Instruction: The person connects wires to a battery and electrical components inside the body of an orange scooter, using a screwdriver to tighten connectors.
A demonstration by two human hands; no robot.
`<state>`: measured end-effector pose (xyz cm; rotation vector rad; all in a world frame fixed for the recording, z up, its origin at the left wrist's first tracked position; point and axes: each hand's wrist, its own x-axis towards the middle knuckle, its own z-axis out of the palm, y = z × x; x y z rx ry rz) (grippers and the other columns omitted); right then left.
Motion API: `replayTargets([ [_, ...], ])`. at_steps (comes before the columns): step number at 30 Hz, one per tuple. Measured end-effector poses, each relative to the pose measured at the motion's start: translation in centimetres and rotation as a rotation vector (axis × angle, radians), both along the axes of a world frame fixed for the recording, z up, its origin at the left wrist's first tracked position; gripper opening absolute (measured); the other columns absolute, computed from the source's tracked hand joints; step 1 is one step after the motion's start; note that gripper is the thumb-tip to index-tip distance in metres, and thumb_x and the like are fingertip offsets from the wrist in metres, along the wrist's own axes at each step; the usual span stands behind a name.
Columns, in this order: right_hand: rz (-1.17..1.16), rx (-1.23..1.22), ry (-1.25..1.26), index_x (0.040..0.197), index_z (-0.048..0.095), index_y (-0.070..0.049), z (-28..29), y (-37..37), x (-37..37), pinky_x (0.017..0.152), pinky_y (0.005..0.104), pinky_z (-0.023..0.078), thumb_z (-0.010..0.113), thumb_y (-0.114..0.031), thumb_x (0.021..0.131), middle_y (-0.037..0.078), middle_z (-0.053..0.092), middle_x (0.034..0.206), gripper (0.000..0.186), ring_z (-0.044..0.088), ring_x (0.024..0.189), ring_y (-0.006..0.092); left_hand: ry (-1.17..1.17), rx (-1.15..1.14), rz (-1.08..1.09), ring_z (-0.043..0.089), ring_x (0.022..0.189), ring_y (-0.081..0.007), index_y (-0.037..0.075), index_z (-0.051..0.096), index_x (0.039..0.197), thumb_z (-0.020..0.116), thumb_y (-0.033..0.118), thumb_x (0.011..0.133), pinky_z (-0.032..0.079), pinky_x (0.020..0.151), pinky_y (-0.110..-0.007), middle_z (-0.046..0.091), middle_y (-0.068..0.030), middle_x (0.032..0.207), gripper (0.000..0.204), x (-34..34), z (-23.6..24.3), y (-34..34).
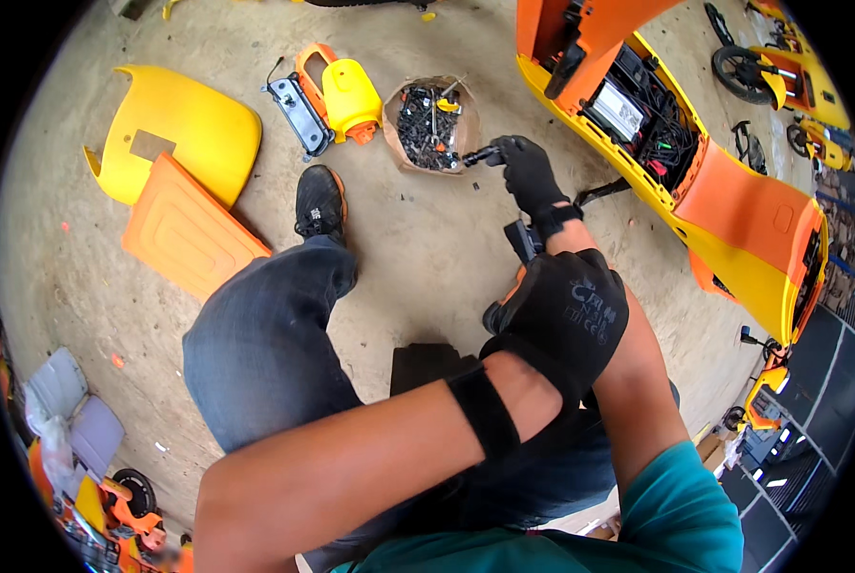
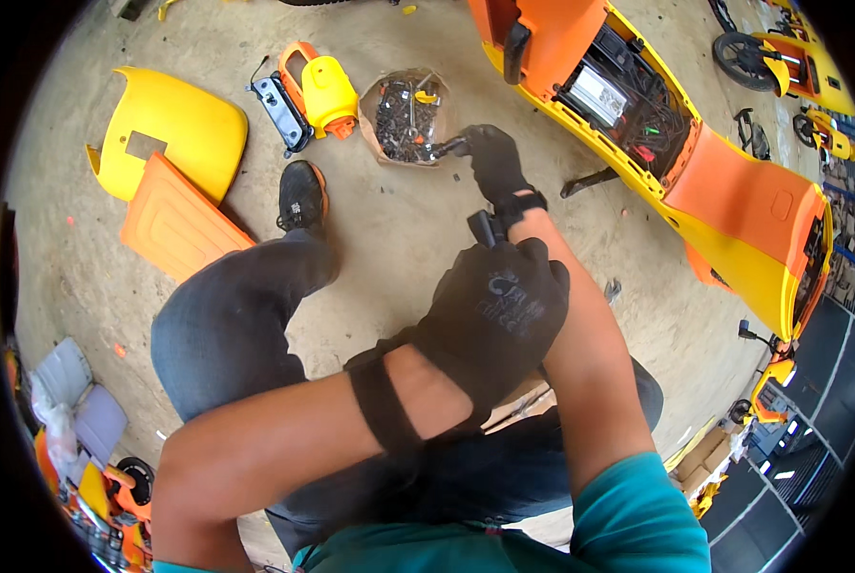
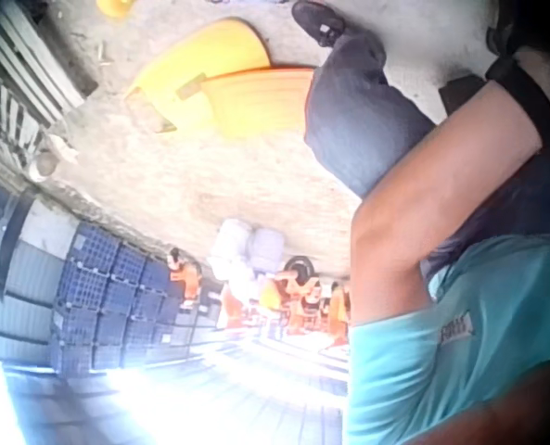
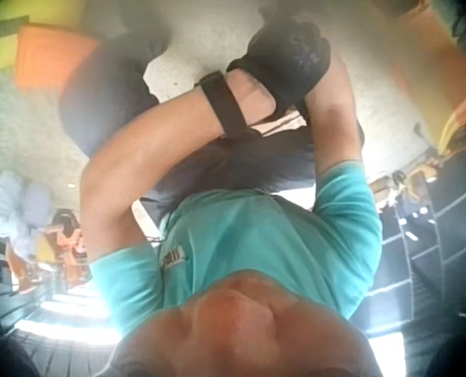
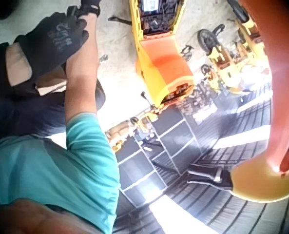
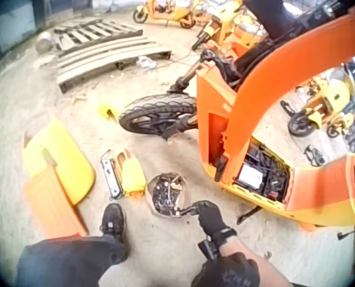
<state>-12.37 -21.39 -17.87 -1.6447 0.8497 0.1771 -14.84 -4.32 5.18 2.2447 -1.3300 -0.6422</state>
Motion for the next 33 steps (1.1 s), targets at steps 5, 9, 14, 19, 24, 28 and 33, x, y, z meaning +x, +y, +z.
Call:
replayTargets([
  [5, 0.359, -0.281, -0.218, 0.1, 0.069, -0.006, -7.0, 0.4, 3.0, 0.064, 0.0297, 0.05, 0.056, -0.01, 0.086, 0.007, 0.069, 0.087, 0.02, 0.062, 0.07, 0.0173, -0.05, -0.084, 0.103, 0.061, 0.066, -0.0232, 0.008, 0.06, 0.08, 0.064, 0.016, 0.076, 0.047, 0.058, -0.038, 0.058, -0.0091, 0.077, 0.009, 1.2, -0.7, 2.1],
  [9, 0.497, -0.446, -0.235, 0.099, 0.068, -0.006, -10.2, 0.9, 3.2, 0.076, 0.0351, 0.054, 0.062, -0.001, 0.073, 0.011, 0.07, 0.09, 0.027, 0.068, 0.083, 0.0265, -0.046, -0.011, 0.092, 0.059, 0.069, -0.0216, 0.008, 0.06, 0.081, 0.062, 0.017, 0.078, 0.045, 0.061, -0.036, 0.055, -0.0077, 0.077, 0.01, 2.0, -1.1, 2.1],
  [14, 0.205, -0.146, -0.173, 0.107, 0.068, -0.005, -9.8, 1.7, 5.3, 0.053, 0.0248, 0.043, 0.048, -0.027, 0.1, 0.002, 0.065, 0.077, 0.03, 0.052, 0.057, 0.0086, -0.093, 0.158, 0.037, 0.058, 0.07, -0.0203, 0.008, 0.061, 0.084, 0.061, 0.018, 0.079, 0.043, 0.061, -0.034, 0.054, -0.0069, 0.077, 0.012, 3.4, -0.2, 1.9],
  [19, -0.258, 0.133, -0.02, 0.105, 0.066, -0.003, -10.6, -2.8, 2.9, 0.06, 0.0281, 0.046, 0.05, -0.026, 0.101, 0.004, 0.069, 0.09, 0.028, 0.061, 0.068, 0.0136, -0.149, 0.168, 0.011, 0.057, 0.071, -0.0204, 0.006, 0.06, 0.086, 0.061, 0.018, 0.079, 0.042, 0.061, -0.034, 0.053, -0.0073, 0.077, 0.014, 5.0, 0.6, 2.6],
  [24, 0.512, -0.929, 0.049, 0.098, 0.068, -0.006, -16.7, -15.0, -1.8, 0.075, 0.0399, 0.05, 0.059, -0.02, 0.086, 0.012, 0.068, 0.094, 0.021, 0.064, 0.085, 0.0268, -0.129, 0.222, 0.036, 0.058, 0.073, -0.021, 0.006, 0.06, 0.088, 0.062, 0.018, 0.08, 0.043, 0.062, -0.034, 0.054, -0.0078, 0.078, 0.015, 5.7, 0.0, 2.3],
  [28, 0.976, -1.544, 0.397, 0.095, 0.071, -0.008, -18.5, -19.6, -0.7, 0.085, 0.0432, 0.051, 0.056, -0.02, 0.089, 0.011, 0.068, 0.098, 0.02, 0.065, 0.097, 0.03, -0.149, 0.186, 0.112, 0.058, 0.074, -0.0213, 0.005, 0.06, 0.088, 0.062, 0.017, 0.08, 0.044, 0.063, -0.034, 0.054, -0.0082, 0.078, 0.015, 7.3, -1.4, 2.4],
  [33, 0.722, -1.349, 0.435, 0.093, 0.07, -0.008, -20.2, -21.0, 1.0, 0.083, 0.0435, 0.051, 0.056, -0.019, 0.089, 0.011, 0.068, 0.096, 0.019, 0.065, 0.095, 0.0306, -0.159, 0.165, 0.191, 0.059, 0.075, -0.0217, 0.005, 0.06, 0.089, 0.062, 0.016, 0.08, 0.045, 0.064, -0.034, 0.055, -0.0087, 0.079, 0.015, 8.8, -2.3, 2.4],
])
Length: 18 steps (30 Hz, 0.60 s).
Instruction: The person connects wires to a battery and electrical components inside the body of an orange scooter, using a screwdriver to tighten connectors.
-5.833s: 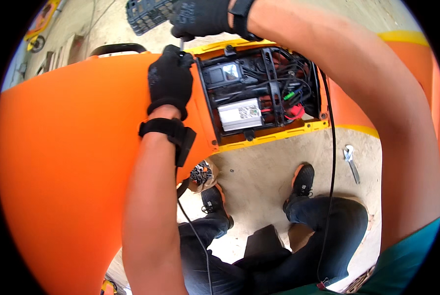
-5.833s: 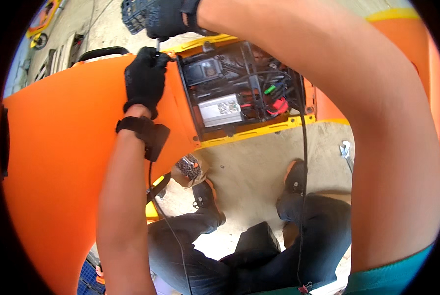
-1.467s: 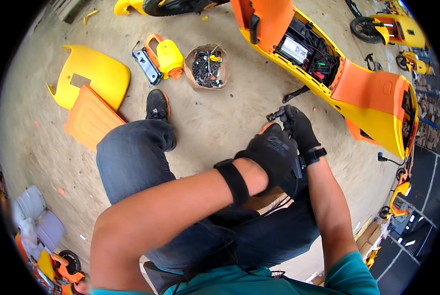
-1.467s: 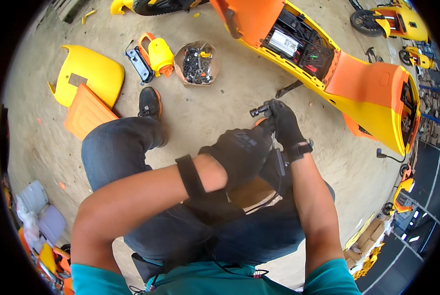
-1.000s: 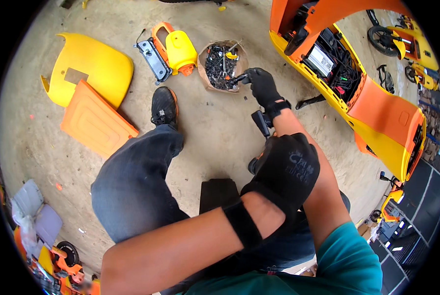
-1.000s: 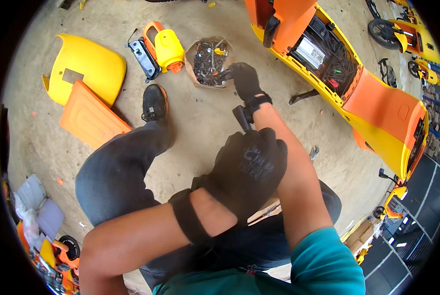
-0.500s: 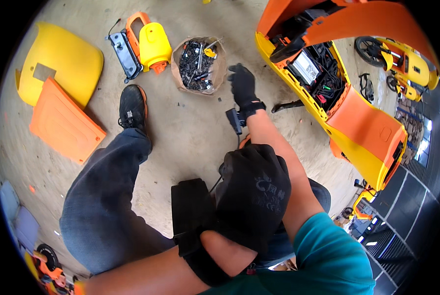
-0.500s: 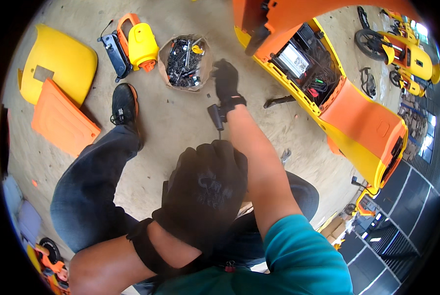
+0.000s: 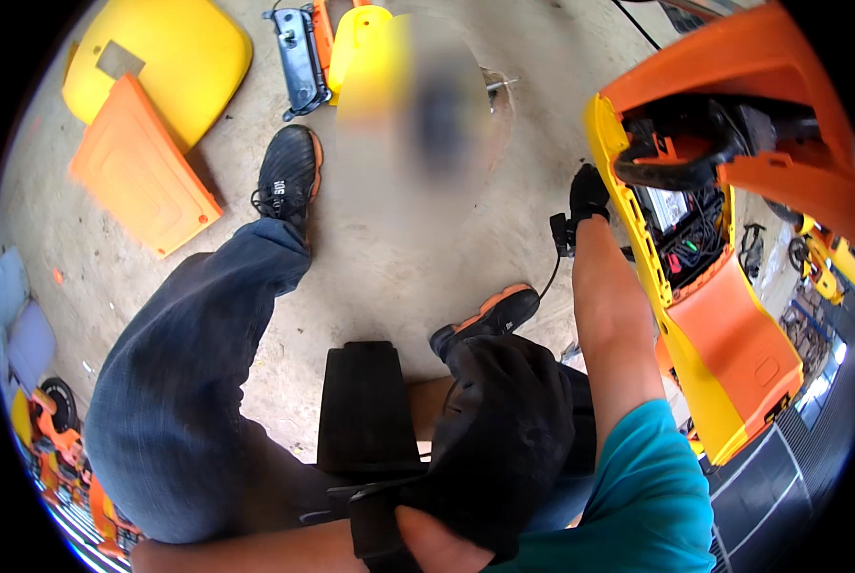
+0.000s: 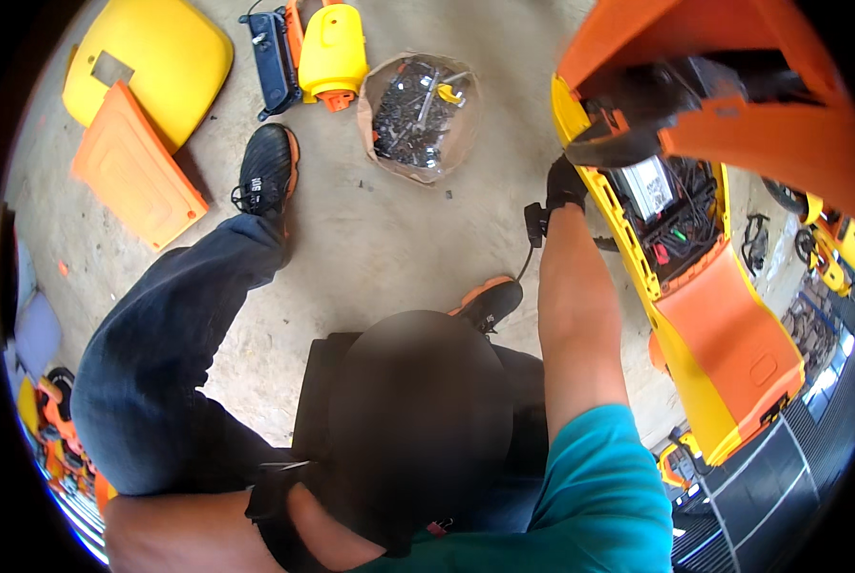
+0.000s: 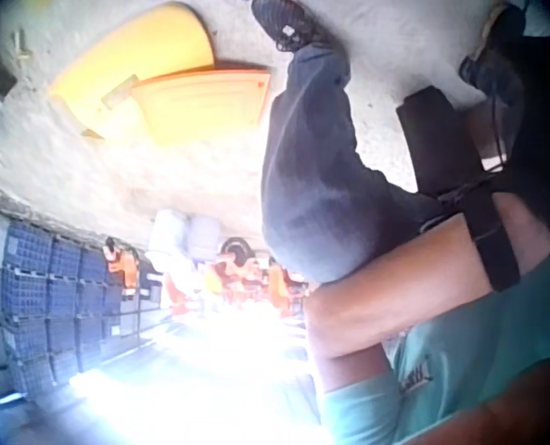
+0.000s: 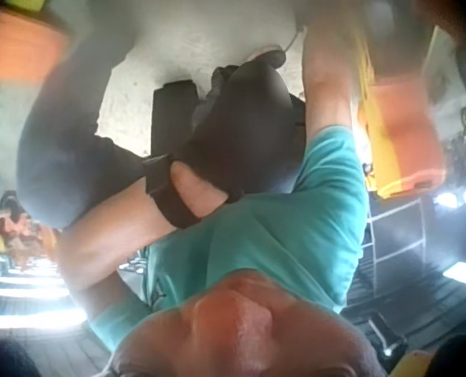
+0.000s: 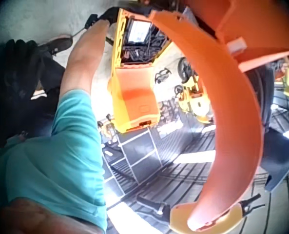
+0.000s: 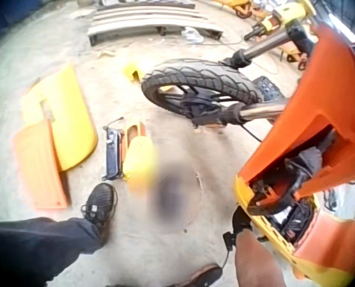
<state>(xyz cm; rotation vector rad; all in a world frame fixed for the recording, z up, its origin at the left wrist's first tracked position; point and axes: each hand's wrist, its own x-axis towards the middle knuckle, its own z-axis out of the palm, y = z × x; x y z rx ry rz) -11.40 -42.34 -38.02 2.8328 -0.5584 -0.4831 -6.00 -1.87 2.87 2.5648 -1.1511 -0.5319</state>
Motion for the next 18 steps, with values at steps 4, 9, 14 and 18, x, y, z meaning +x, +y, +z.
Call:
replayTargets([
  [4, -0.055, 0.023, -0.006, 0.092, 0.07, -0.008, -0.6, -1.5, 0.7, 0.082, 0.0438, 0.05, 0.056, -0.019, 0.089, 0.012, 0.068, 0.094, 0.018, 0.065, 0.093, 0.0311, -0.003, -0.023, 0.042, 0.06, 0.076, -0.022, 0.005, 0.06, 0.09, 0.062, 0.016, 0.08, 0.045, 0.064, -0.035, 0.056, -0.0091, 0.08, 0.015, 1.0, -0.5, 0.1],
  [9, -0.05, 0.056, -0.015, 0.091, 0.069, -0.008, -1.8, -1.2, 1.7, 0.081, 0.0441, 0.05, 0.057, -0.019, 0.088, 0.013, 0.067, 0.092, 0.017, 0.065, 0.091, 0.0317, -0.01, -0.028, 0.106, 0.061, 0.077, -0.0224, 0.004, 0.06, 0.091, 0.062, 0.015, 0.08, 0.046, 0.065, -0.035, 0.056, -0.0096, 0.081, 0.016, 1.9, -1.2, 0.5],
  [14, -0.054, 0.064, -0.031, 0.089, 0.068, -0.007, -2.2, -1.8, 2.3, 0.079, 0.0444, 0.05, 0.057, -0.019, 0.088, 0.013, 0.067, 0.09, 0.016, 0.065, 0.089, 0.0323, -0.02, -0.038, 0.121, 0.061, 0.078, -0.0227, 0.004, 0.06, 0.092, 0.062, 0.014, 0.08, 0.047, 0.066, -0.036, 0.057, -0.0101, 0.082, 0.016, 2.1, -1.4, 0.2],
  [18, -0.054, 0.08, -0.049, 0.088, 0.068, -0.007, -2.5, -1.7, 2.3, 0.078, 0.0447, 0.05, 0.057, -0.019, 0.088, 0.014, 0.067, 0.089, 0.016, 0.065, 0.088, 0.0328, -0.029, -0.032, 0.129, 0.062, 0.079, -0.023, 0.004, 0.06, 0.093, 0.062, 0.013, 0.08, 0.048, 0.067, -0.036, 0.058, -0.0105, 0.083, 0.017, 2.1, -1.6, 0.0],
])
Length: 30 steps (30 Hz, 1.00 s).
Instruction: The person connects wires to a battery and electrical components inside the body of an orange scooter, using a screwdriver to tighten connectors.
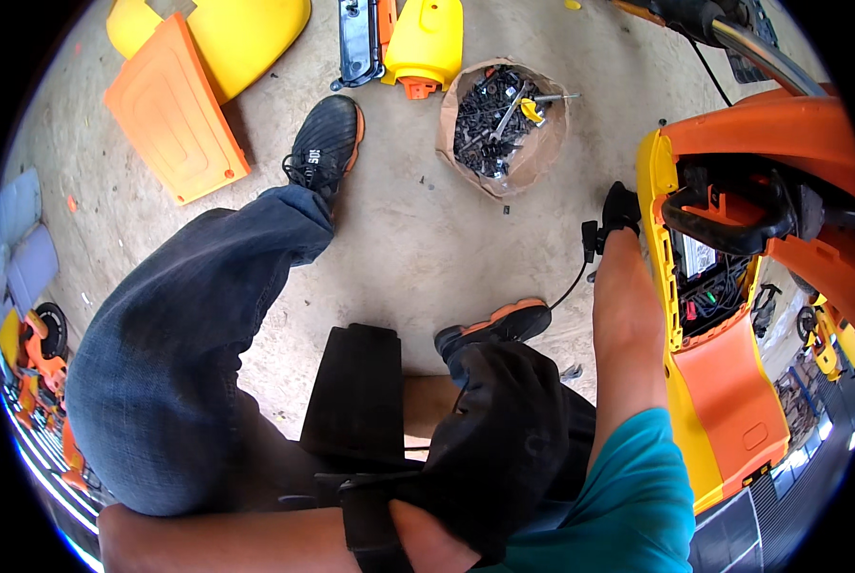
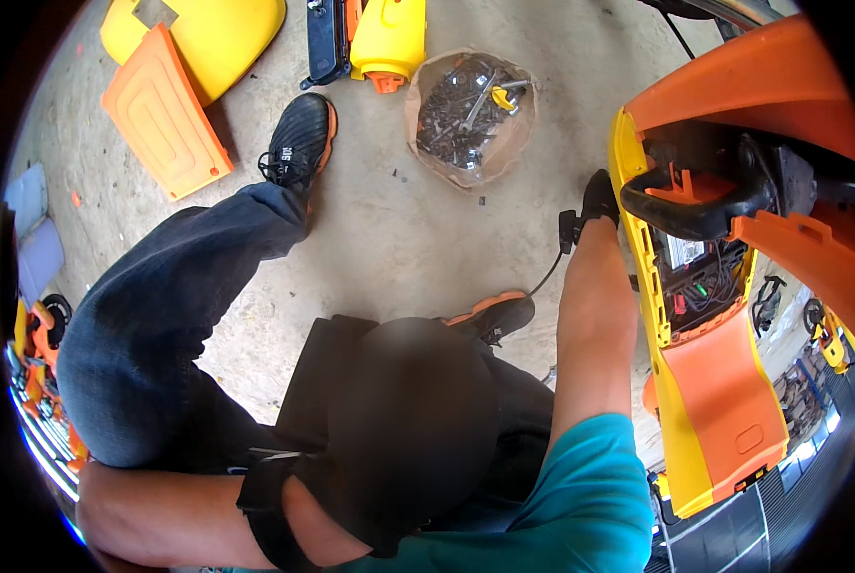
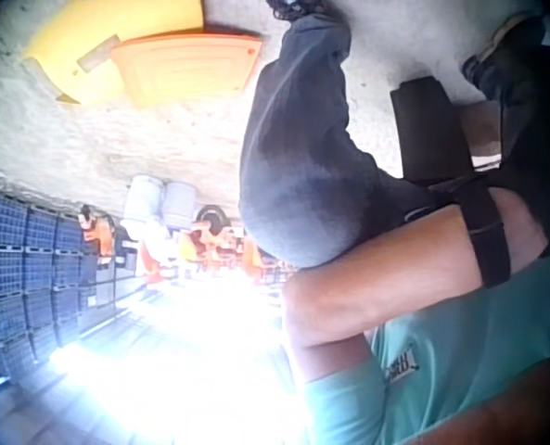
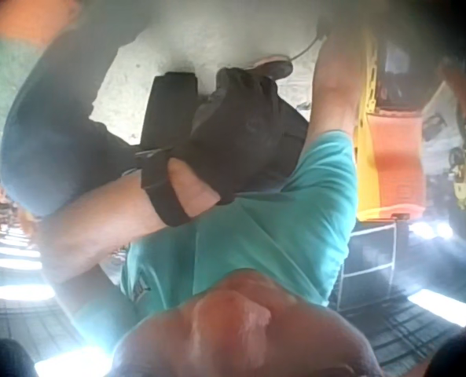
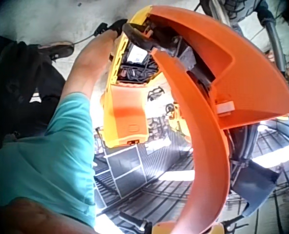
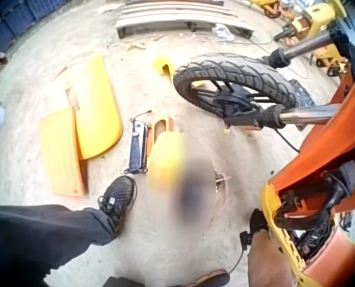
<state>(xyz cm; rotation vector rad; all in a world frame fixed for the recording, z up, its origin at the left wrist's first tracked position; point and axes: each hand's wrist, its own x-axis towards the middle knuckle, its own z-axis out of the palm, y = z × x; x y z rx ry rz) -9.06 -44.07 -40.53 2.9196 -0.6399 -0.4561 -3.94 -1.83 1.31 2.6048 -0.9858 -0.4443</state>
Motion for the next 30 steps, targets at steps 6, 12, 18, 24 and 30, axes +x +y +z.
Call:
replayTargets([
  [6, -0.002, 0.018, -0.016, 0.086, 0.067, -0.007, -0.3, -0.3, -0.4, 0.077, 0.0451, 0.05, 0.057, -0.019, 0.088, 0.014, 0.066, 0.086, 0.015, 0.065, 0.086, 0.0335, 0.0, -0.004, 0.007, 0.063, 0.08, -0.0235, 0.003, 0.06, 0.094, 0.062, 0.012, 0.08, 0.049, 0.068, -0.036, 0.059, -0.0111, 0.084, 0.017, 0.1, -0.4, -0.3],
  [12, -0.009, 0.027, -0.03, 0.084, 0.066, -0.007, -1.0, -0.4, -0.1, 0.075, 0.0455, 0.05, 0.057, -0.018, 0.088, 0.015, 0.066, 0.084, 0.015, 0.064, 0.083, 0.0343, -0.002, -0.004, 0.019, 0.064, 0.082, -0.0239, 0.003, 0.06, 0.096, 0.062, 0.011, 0.08, 0.05, 0.069, -0.037, 0.059, -0.0117, 0.085, 0.018, 0.4, -0.7, -0.5],
  [18, 0.069, 0.053, -0.145, 0.082, 0.066, -0.006, -1.4, 0.2, -0.8, 0.073, 0.0459, 0.05, 0.058, -0.018, 0.087, 0.016, 0.065, 0.081, 0.015, 0.064, 0.081, 0.035, -0.006, -0.008, 0.051, 0.065, 0.083, -0.0244, 0.002, 0.06, 0.097, 0.063, 0.01, 0.08, 0.051, 0.07, -0.037, 0.06, -0.0123, 0.086, 0.019, 0.4, -0.7, -0.4],
  [24, 0.078, 0.753, -0.139, 0.079, 0.061, -0.004, 4.2, 9.2, -2.3, 0.07, 0.0455, 0.048, 0.054, -0.02, 0.09, 0.019, 0.064, 0.08, 0.021, 0.062, 0.08, 0.0359, -0.028, -0.043, 0.073, 0.066, 0.084, -0.0248, 0.002, 0.06, 0.098, 0.063, 0.009, 0.08, 0.052, 0.072, -0.038, 0.061, -0.0129, 0.087, 0.02, -0.3, -0.1, -0.5],
  [30, -0.419, 1.39, 0.329, 0.101, 0.065, -0.008, 25.7, 21.7, 1.4, 0.064, 0.0263, 0.046, 0.053, -0.022, 0.099, 0.001, 0.065, 0.086, 0.019, 0.055, 0.071, 0.0093, -0.01, -0.094, 0.109, 0.066, 0.086, -0.0253, 0.001, 0.06, 0.099, 0.063, 0.008, 0.08, 0.053, 0.073, -0.038, 0.062, -0.0135, 0.088, 0.021, -2.0, 1.7, -0.4],
])
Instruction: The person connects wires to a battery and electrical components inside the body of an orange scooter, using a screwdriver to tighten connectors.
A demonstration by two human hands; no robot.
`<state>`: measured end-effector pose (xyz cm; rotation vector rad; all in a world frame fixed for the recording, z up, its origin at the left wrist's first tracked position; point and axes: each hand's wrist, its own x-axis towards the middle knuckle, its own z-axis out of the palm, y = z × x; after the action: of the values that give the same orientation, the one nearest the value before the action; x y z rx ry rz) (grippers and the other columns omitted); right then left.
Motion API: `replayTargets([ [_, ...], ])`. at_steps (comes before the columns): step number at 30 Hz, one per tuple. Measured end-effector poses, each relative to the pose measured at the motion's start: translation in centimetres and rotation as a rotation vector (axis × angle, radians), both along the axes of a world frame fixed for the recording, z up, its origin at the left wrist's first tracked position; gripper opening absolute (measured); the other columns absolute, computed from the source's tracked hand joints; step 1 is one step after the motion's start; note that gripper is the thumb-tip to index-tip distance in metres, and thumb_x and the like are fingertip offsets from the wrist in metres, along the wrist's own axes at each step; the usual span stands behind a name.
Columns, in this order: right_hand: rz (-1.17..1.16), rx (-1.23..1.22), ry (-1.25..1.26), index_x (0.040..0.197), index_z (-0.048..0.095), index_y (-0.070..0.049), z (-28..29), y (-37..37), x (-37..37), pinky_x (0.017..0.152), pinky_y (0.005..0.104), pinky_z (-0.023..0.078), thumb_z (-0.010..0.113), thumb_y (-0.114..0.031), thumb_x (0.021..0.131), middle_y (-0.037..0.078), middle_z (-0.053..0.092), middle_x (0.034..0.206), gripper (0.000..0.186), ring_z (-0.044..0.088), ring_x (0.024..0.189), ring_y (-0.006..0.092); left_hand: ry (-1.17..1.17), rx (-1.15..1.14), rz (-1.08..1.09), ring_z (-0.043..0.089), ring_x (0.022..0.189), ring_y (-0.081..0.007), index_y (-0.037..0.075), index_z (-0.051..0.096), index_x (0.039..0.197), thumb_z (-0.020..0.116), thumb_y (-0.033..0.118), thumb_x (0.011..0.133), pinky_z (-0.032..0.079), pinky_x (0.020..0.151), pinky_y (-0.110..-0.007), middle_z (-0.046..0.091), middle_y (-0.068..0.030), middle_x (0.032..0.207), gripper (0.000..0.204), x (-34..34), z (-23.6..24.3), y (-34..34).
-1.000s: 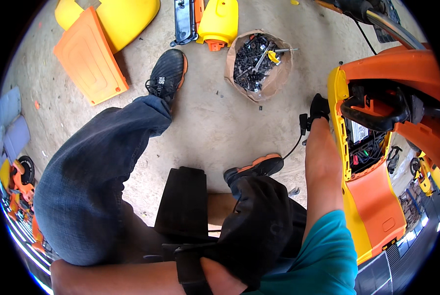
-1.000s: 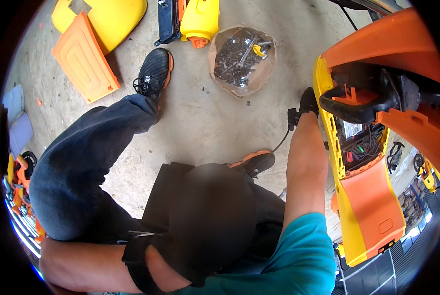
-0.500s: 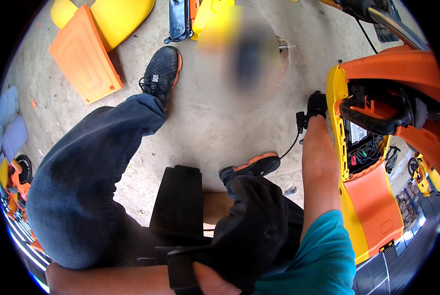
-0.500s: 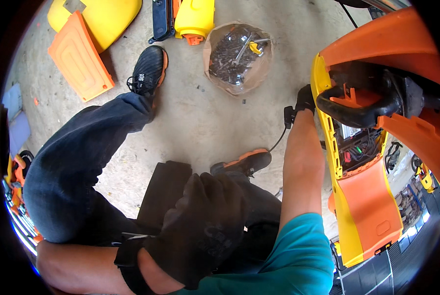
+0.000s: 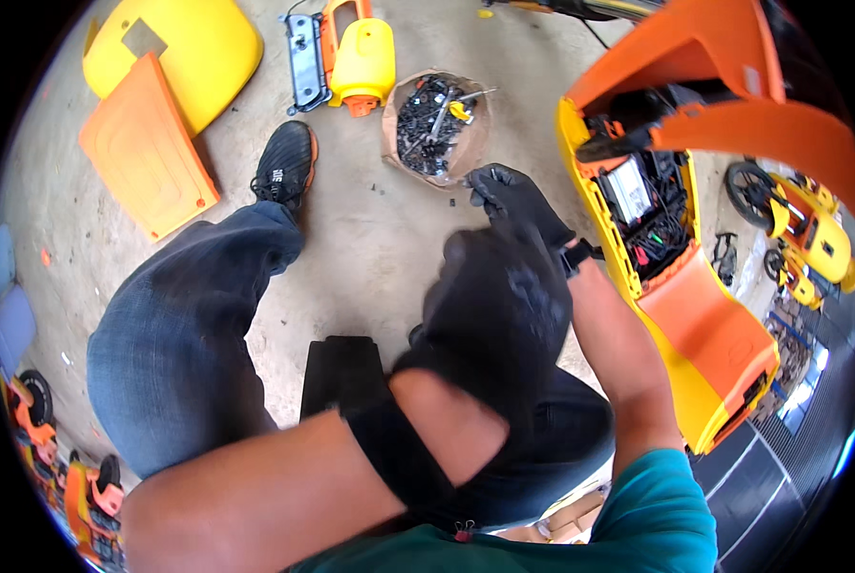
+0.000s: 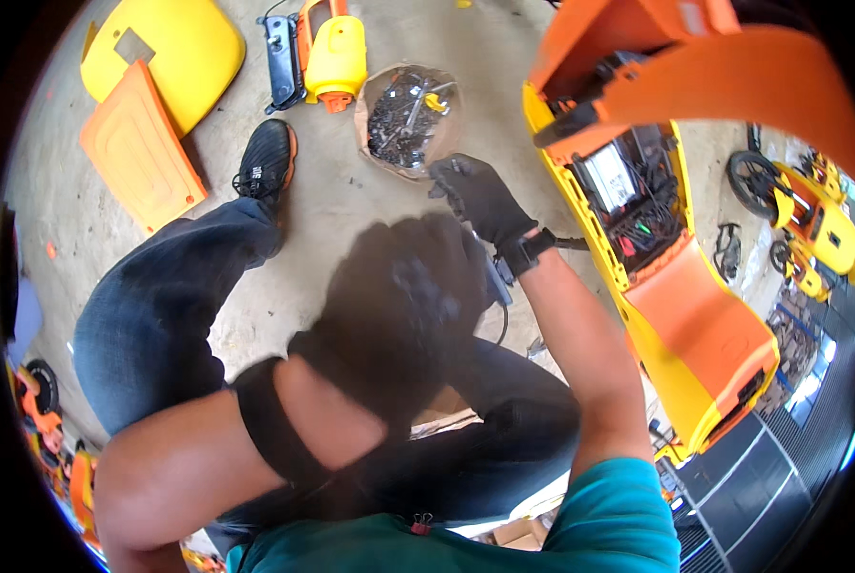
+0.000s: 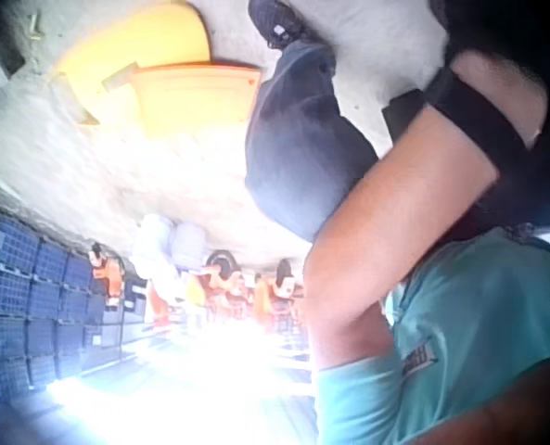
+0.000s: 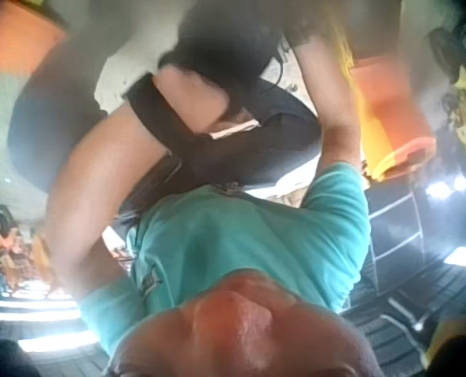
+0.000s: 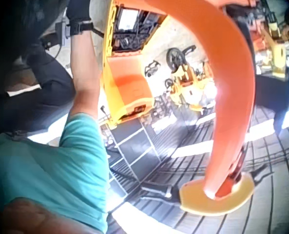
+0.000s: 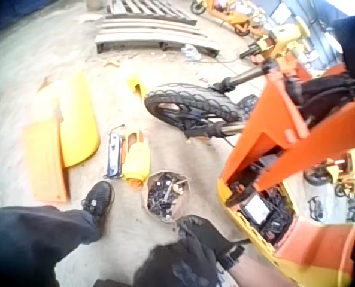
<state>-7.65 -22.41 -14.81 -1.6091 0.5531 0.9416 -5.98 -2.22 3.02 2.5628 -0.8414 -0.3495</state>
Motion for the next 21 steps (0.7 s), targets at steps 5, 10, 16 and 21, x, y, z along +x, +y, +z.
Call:
replayTargets([
  [5, 0.003, -0.093, -0.596, 0.099, 0.063, -0.009, 11.4, 1.9, -2.8, 0.053, 0.0196, 0.036, 0.052, -0.031, 0.102, -0.001, 0.058, 0.082, 0.025, 0.043, 0.06, 0.0041, 0.078, -0.09, 0.051, 0.067, 0.086, -0.0273, 0.001, 0.06, 0.102, 0.062, 0.007, 0.082, 0.054, 0.073, -0.04, 0.063, -0.015, 0.089, 0.022, -0.7, 1.1, -0.6],
  [10, -0.595, 0.132, -0.155, 0.099, 0.062, -0.01, 19.1, 1.9, -8.1, 0.05, 0.0175, 0.032, 0.051, -0.035, 0.103, -0.003, 0.054, 0.079, 0.028, 0.039, 0.057, 0.0021, 0.287, -0.549, -0.019, 0.064, 0.089, -0.0379, 0.002, 0.061, 0.106, 0.057, 0.011, 0.091, 0.051, 0.075, -0.044, 0.064, -0.0181, 0.09, 0.018, -1.6, -0.2, -2.5],
  [16, -0.743, 0.102, -0.189, 0.101, 0.057, -0.009, 21.4, 3.3, -12.5, 0.052, 0.0167, 0.03, 0.042, -0.026, 0.107, -0.007, 0.046, 0.074, 0.024, 0.036, 0.057, 0.0016, 0.428, -0.607, -0.138, 0.063, 0.08, -0.0359, 0.001, 0.063, 0.099, 0.063, 0.013, 0.088, 0.05, 0.074, -0.042, 0.065, -0.0185, 0.089, 0.016, -4.7, -0.8, -3.9],
  [21, -0.652, 0.171, -0.314, 0.114, 0.058, -0.004, 21.1, 1.7, -13.5, 0.058, 0.0179, 0.04, 0.047, -0.024, 0.105, -0.002, 0.055, 0.086, 0.025, 0.047, 0.066, 0.0046, 0.467, -0.639, -0.091, 0.064, 0.077, -0.0326, 0.001, 0.065, 0.091, 0.062, 0.011, 0.087, 0.049, 0.073, -0.041, 0.066, -0.0168, 0.089, 0.011, -4.1, -0.2, -3.8],
])
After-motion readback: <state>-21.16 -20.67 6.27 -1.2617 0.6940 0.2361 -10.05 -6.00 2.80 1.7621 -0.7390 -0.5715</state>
